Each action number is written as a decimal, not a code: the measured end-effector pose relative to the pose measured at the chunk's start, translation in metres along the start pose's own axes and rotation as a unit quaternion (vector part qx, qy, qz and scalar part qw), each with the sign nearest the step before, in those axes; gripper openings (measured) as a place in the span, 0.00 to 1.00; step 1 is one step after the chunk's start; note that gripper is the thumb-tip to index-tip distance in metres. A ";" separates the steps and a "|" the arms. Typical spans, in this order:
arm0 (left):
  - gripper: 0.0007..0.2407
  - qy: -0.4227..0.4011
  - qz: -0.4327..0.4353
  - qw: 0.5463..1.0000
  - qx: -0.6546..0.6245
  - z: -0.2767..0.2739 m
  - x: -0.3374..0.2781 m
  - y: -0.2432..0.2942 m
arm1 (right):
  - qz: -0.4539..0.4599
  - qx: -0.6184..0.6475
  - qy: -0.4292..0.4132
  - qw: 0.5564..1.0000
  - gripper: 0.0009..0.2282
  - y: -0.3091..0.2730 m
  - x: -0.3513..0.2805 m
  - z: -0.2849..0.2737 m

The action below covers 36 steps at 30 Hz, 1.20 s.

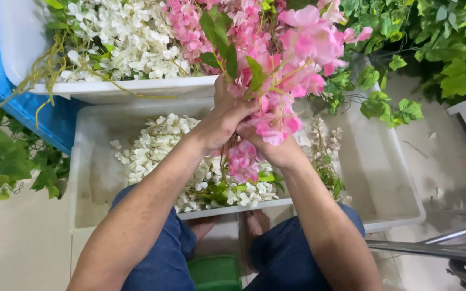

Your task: Sorting and arranging artificial flower stems into plastic bins by hand.

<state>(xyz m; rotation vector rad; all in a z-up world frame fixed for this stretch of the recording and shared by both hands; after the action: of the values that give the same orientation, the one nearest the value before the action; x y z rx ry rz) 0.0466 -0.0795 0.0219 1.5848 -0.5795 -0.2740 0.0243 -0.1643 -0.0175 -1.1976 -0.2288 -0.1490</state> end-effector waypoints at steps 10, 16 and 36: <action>0.46 -0.055 0.103 0.986 0.117 0.008 0.007 -0.035 | 0.001 0.091 0.051 0.995 0.09 -0.007 0.012 -0.038; 0.52 -0.108 0.092 0.988 -0.054 0.023 0.001 -0.035 | -0.003 0.150 0.083 0.985 0.13 -0.018 0.013 -0.067; 0.31 -0.212 -0.074 0.964 -0.140 0.077 -0.007 -0.092 | -0.129 0.243 0.327 0.904 0.06 -0.059 -0.005 -0.101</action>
<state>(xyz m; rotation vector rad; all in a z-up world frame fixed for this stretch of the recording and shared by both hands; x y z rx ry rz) 0.0202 -0.1412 -0.0781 1.2999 -0.7159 -0.7887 0.0155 -0.2795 -0.0004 -0.5634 0.1667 -0.6745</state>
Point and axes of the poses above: each hand's wrist, its own x-axis towards the middle knuckle, its own z-axis out of the palm, y = z × x, the point moved 9 cm from there along x, towards the middle knuckle, and after that the axes turned 9 degrees about x, right-handed, at the moved point
